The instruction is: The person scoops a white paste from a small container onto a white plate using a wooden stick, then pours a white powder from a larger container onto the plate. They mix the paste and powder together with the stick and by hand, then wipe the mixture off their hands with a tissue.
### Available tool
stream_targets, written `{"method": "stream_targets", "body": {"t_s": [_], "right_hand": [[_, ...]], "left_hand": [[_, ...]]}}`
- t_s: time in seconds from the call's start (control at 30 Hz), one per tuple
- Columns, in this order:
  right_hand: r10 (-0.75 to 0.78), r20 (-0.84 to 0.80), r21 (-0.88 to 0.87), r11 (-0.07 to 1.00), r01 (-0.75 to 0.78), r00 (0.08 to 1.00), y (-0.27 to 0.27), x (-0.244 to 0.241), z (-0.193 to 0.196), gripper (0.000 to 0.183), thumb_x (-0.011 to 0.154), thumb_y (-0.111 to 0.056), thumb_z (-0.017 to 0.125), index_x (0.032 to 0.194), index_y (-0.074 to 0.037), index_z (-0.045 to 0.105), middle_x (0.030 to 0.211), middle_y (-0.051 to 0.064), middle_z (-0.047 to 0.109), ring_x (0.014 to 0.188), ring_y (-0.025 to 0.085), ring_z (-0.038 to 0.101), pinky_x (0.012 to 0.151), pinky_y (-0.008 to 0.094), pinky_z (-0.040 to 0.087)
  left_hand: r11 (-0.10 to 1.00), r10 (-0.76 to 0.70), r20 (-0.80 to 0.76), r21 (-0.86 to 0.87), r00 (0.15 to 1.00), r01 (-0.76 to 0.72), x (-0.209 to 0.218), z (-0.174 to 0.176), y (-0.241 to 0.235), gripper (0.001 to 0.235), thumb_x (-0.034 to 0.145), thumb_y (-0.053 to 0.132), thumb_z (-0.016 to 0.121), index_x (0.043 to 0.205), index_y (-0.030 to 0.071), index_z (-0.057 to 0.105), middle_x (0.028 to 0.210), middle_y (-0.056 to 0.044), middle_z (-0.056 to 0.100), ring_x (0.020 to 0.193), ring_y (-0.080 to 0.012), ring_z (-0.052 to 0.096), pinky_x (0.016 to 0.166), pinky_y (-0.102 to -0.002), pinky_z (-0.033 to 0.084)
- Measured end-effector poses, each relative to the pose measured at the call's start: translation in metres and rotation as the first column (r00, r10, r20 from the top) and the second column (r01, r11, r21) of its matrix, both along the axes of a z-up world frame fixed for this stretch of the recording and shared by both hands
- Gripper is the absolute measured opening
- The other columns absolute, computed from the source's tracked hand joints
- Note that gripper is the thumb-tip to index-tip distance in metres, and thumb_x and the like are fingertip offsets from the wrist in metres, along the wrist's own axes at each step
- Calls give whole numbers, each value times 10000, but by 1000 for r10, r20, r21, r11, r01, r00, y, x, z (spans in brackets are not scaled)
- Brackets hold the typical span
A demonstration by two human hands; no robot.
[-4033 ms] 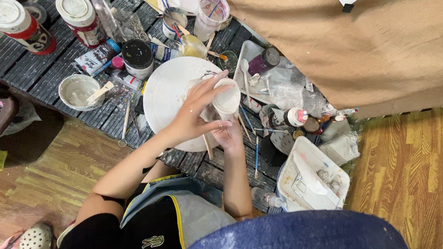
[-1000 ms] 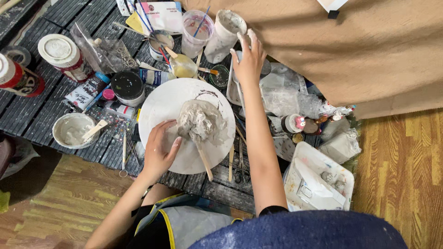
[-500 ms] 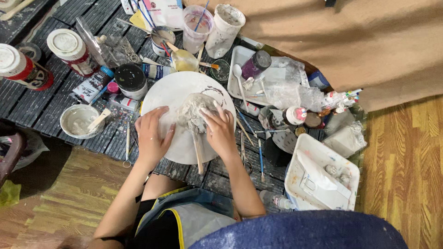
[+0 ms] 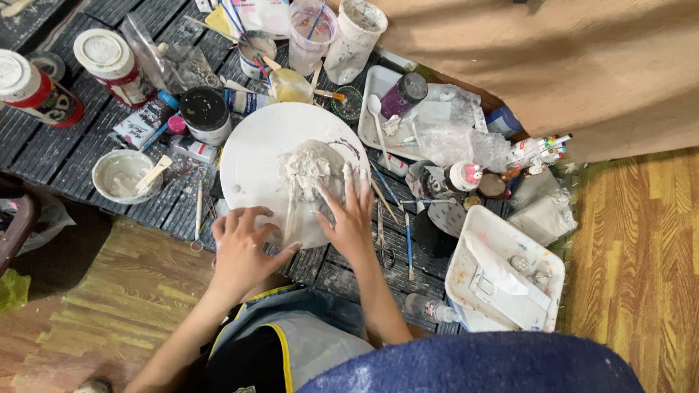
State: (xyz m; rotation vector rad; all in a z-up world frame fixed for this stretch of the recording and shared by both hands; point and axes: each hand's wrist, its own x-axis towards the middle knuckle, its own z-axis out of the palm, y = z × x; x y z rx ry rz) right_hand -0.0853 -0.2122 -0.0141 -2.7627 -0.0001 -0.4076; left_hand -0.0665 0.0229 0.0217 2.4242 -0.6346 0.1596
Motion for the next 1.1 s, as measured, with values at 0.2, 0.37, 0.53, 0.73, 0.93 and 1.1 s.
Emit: {"method": "stream_targets", "body": {"t_s": [0.2,0.37,0.53,0.73,0.93,1.1], "right_hand": [[3,4,-58,998,-3,1000,-12,-4,-19,463,938,-494,687,1384,-414,594,1722,104,174,1563,452,72,1233,662,142],[-20,76,78,997,14,997,-23,-9,-21,505,1003,-456,590,1478,-286,565,1732,78,222,1598,419,122,1284,611,146],[102,130,963,222,-150,986,-25,-15,-20,721,1097,-561,335,1564,-17,412,1666,178,352,1548,351,303,1288,486,226],[174,277,881,-438,-178,945,-50,-14,-37,777,1113,-596,282,1564,20,424,1597,215,438,1464,327,425,1225,464,321],[-239,-307,589,712,381,921,-69,11,-57,508,1094,-383,342,1423,-20,478,1469,279,367,1403,457,223,1113,569,262],[-50,-81,98,993,58,995,-60,18,-44,511,1055,-344,444,1547,-217,495,1597,60,492,1536,276,336,1251,578,169]], "left_hand": [[990,-13,-182,-140,983,-13,1,-15,7,224,814,279,771,923,89,727,1095,-45,662,1035,-256,603,871,-432,381],[979,0,-64,-204,998,-13,22,-8,28,155,895,201,723,986,81,688,1121,-49,650,995,-230,616,898,-421,368],[978,37,74,-209,997,-21,34,5,28,163,893,185,711,1016,83,678,1168,-47,653,1036,-247,609,967,-426,338],[955,182,26,-245,983,-170,43,-9,26,163,1008,206,675,1113,84,649,1260,-57,646,1184,-274,568,1044,-451,317],[944,188,-27,-272,982,-188,42,-39,16,522,970,233,686,1404,8,504,1488,-238,444,1414,-405,405,1129,-528,266],[962,156,35,-231,987,-144,51,-50,9,684,893,230,766,1455,-8,458,1551,-284,378,1449,-449,359,1147,-549,269]]}}
